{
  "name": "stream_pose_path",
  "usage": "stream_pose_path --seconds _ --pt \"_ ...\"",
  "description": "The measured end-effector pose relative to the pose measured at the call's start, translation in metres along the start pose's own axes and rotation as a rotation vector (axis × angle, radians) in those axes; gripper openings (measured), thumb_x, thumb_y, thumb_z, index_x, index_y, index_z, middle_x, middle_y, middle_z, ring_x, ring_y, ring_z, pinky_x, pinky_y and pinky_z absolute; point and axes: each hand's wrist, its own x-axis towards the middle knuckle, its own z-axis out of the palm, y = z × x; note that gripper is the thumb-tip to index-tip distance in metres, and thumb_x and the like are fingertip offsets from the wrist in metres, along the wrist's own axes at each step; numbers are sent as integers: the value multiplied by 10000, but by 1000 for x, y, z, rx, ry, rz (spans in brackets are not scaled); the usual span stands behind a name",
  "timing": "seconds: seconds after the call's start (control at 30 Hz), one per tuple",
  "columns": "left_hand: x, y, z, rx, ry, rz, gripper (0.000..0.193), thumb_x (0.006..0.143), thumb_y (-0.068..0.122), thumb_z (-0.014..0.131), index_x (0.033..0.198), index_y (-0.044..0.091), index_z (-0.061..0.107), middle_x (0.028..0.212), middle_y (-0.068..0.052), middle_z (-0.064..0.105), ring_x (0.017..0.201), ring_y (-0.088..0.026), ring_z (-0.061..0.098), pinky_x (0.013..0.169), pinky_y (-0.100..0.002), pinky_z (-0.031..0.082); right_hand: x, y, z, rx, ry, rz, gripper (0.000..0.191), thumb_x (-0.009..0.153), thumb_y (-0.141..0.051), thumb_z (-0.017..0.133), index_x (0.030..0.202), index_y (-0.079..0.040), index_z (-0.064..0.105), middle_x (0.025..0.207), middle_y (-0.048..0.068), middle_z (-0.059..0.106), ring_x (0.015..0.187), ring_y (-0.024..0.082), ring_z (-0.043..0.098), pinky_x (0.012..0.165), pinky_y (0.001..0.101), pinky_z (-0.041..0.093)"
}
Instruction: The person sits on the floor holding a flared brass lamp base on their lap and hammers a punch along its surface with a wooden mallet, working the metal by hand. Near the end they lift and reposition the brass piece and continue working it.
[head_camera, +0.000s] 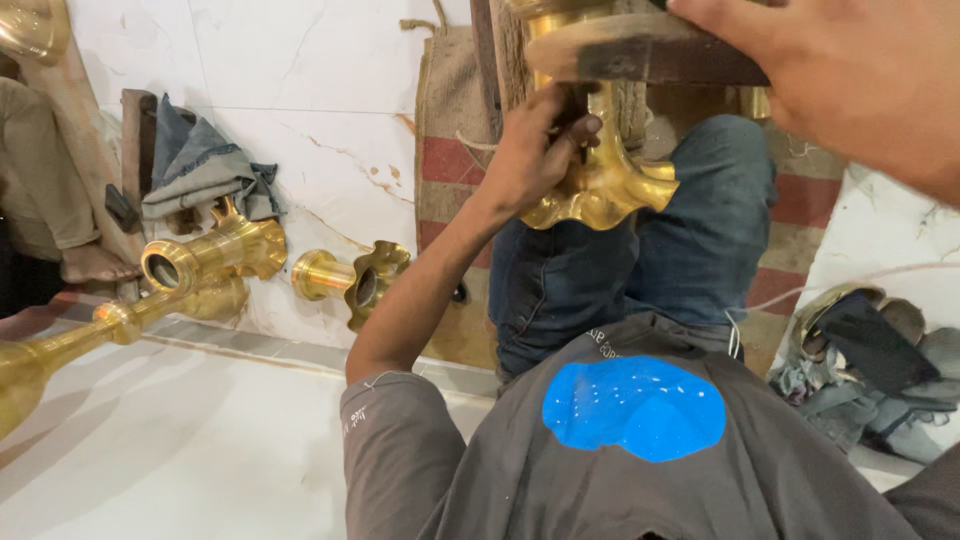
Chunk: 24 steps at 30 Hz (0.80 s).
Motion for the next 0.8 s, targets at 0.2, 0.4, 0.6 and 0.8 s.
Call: stream_pose_path --seconds 0.2,0.4,0.6,0.8 --pt "11 -2 -16 -233 74 101 386 1062 27 712 1404 65 538 1091 -77 735 1052 -148 764 909 -330 678 -32 2 17 103 167 156 473 1000 -247 818 1365 -95 558 1081 162 696 899 334 702 776 419 577" --pt "33 -7 -19 -108 -186 170 502 1024 48 775 1467 89 542 1059 -49 697 948 -118 710 876 -303 643 -46 -22 31 -72 -70 329 767 829 -177 821 1563 -166 599 1008 163 721 810 357 727 671 458 578" --pt "40 -8 -16 -156 -278 179 439 1063 79 743 1460 83 555 1020 -56 644 937 -123 712 889 -315 638 -55 -8 30 181 162 291 555 920 -93 783 1444 -73 601 1047 204 701 897 343 718 772 437 579" --pt "36 -8 -12 -113 -211 267 389 1069 99 742 1407 55 553 1024 -70 632 930 -136 680 883 -323 624 -48 18 20 365 193 180 352 970 13 742 1295 64 615 1051 248 682 955 339 694 836 424 558"
